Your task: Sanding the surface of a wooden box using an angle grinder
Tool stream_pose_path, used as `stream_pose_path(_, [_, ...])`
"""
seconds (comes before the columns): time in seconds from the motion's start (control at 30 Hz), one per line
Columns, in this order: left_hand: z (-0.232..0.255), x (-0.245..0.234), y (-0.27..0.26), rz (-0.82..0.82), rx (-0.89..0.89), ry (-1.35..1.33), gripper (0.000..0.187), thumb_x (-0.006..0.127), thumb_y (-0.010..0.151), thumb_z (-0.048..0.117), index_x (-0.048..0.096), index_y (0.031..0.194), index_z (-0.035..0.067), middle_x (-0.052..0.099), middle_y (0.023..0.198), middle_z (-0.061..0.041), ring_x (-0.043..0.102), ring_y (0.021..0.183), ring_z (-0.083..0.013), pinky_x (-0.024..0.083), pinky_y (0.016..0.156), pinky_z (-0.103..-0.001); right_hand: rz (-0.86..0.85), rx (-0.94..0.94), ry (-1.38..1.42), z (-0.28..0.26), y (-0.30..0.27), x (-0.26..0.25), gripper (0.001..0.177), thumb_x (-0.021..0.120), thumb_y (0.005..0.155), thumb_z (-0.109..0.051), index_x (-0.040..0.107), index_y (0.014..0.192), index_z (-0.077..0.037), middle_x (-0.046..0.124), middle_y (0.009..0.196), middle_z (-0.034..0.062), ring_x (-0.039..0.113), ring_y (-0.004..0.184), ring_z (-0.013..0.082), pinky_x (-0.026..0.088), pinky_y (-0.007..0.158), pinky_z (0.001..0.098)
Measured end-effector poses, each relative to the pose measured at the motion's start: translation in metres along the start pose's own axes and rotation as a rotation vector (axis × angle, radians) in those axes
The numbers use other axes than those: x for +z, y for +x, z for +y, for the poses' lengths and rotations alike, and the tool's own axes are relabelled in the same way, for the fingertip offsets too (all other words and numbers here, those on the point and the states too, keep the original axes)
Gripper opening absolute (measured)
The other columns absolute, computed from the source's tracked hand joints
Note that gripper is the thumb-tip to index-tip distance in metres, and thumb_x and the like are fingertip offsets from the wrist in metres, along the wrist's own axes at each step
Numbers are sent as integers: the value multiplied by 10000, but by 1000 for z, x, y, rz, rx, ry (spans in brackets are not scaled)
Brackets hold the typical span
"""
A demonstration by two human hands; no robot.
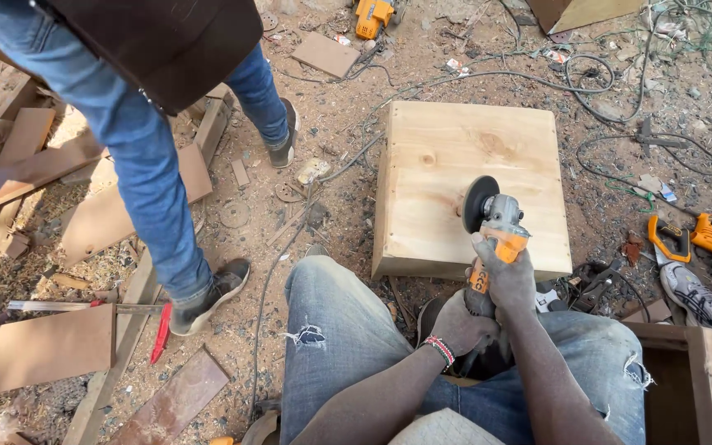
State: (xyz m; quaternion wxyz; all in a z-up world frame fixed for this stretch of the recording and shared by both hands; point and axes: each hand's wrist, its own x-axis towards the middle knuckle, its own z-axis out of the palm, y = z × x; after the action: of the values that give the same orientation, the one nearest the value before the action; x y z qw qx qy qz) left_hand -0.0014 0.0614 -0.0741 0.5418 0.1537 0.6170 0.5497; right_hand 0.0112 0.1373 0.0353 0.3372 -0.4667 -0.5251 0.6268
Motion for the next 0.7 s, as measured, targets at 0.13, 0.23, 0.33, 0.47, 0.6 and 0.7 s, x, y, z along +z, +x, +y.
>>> stream_pose_path(0.13, [-2,-5,19,-36,5,-80,366,791,593,69,562,867,152,643,606,-78,686,551,-282,585,490,-315,-18,4,-25,-12,5,19,369,847,922,-289,589,1049,-57,675,710,148,715,593,246,608,560,396])
stream_pose_path(0.23, [-8,0,43,-33,25,-291,408,843,604,102,625,949,106,664,700,-135,690,638,-362,595,491,-395,-193,76,48,-29,9,25,502,826,917,-358,482,1082,-32,679,826,187,725,704,252,646,616,420])
stream_pose_path(0.33, [21,-9,48,-38,-8,-438,455,851,577,48,663,990,39,682,744,-196,695,662,-406,620,526,-460,-267,120,64,-28,32,34,580,845,878,-294,434,1147,14,675,918,256,724,745,308,646,652,510])
stream_pose_path(0.47, [50,-24,56,-70,-32,-539,441,824,592,54,658,995,-13,667,790,-210,698,760,-436,598,598,-498,-321,114,-9,-3,76,50,617,819,919,-328,391,1172,37,669,916,239,714,715,275,642,612,459])
stream_pose_path(0.6, [41,-40,91,-81,-51,-604,364,821,623,68,712,953,-39,691,828,-255,680,752,-479,599,619,-542,-256,26,-263,2,90,79,653,845,909,-429,460,1118,55,678,844,243,720,697,313,609,619,496])
stream_pose_path(0.7, [37,-31,96,-26,-125,-717,310,770,559,70,739,851,-26,695,732,-231,710,643,-423,597,548,-519,-197,44,-583,-16,84,87,754,842,855,-608,539,1206,-13,713,915,226,727,834,367,559,774,537])
